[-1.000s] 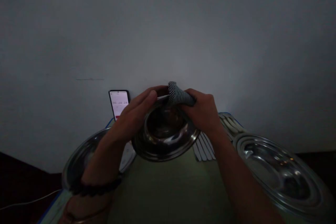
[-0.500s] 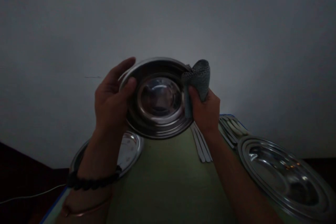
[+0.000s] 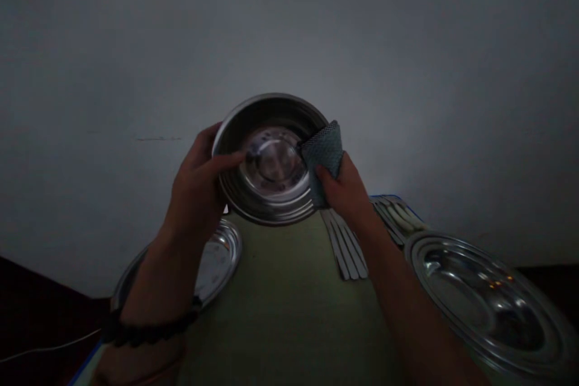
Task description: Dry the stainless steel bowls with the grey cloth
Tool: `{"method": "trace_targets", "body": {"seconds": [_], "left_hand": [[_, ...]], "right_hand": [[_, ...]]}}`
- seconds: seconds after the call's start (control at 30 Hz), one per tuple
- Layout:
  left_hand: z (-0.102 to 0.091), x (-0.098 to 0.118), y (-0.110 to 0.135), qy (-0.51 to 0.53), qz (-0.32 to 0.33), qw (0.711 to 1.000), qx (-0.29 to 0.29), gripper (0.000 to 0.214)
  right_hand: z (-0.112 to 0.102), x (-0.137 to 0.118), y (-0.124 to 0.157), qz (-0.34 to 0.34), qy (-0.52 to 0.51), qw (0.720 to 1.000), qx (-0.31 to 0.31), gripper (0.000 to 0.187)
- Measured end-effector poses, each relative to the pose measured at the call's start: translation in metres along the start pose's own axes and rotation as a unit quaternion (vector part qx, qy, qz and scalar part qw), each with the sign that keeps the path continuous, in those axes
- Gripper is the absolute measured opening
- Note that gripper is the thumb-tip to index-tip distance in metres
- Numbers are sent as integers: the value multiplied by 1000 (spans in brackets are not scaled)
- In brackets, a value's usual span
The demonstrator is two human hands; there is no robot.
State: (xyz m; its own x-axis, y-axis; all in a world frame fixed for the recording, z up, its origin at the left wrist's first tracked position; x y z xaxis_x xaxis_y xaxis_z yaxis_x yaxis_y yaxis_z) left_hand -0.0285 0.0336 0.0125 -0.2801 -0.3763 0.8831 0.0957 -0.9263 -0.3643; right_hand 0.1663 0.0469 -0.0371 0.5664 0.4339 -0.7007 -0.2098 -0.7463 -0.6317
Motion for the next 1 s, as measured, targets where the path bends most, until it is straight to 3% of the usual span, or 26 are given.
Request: {"method": "trace_targets", "body": {"seconds": [0.1,0.2,0.33,0.5,0.63,0.7,0.8,0.9,1.0], "left_hand": [[-10,-6,-4,-91,-75,989,-85,24],[-11,-23,-5,-192,-83,965,-159,22],[-4,-38,-4,-215,-99,954,-182,24],[1,-34,-4,-204,-86,966,-136,17],[-2,-35,-9,-67,-111,991,-12,13],[-3,-37,-12,36,-95,992,75,9],[-3,-40,-14,128,-90,973,168,11],[-1,-40,-13,134,-137,969,154,15],[-3,-35,-11,103,-189,975,48,10]], "right_hand": [[-18,-2,-3,-77,101,990,-56,13],[-17,-9,0,-112,176,971,-113,9],[-9,-13,4,-111,230,960,-118,17],[-7,-7,3,-106,222,967,-68,21],[-4,1,3,-48,210,976,13,34],[4,3,6,-14,189,982,-4,38],[21,6,12,18,139,986,-94,37],[26,10,12,28,112,988,-99,32],[12,18,5,4,143,989,-37,26]]}}
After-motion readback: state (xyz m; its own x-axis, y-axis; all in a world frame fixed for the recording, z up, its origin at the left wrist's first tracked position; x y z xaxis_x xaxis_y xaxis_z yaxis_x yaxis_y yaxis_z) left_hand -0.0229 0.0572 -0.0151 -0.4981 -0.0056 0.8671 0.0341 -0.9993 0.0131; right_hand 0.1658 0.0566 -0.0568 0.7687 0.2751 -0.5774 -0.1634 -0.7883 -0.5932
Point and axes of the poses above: each hand's wrist, its own y-axis away from the middle knuckle, its own z-axis out of the palm, x = y × z, the point moved 1 cm from there along -y, towards the middle knuckle, and after that the axes turned 6 degrees about -z, right-handed, at the moved point
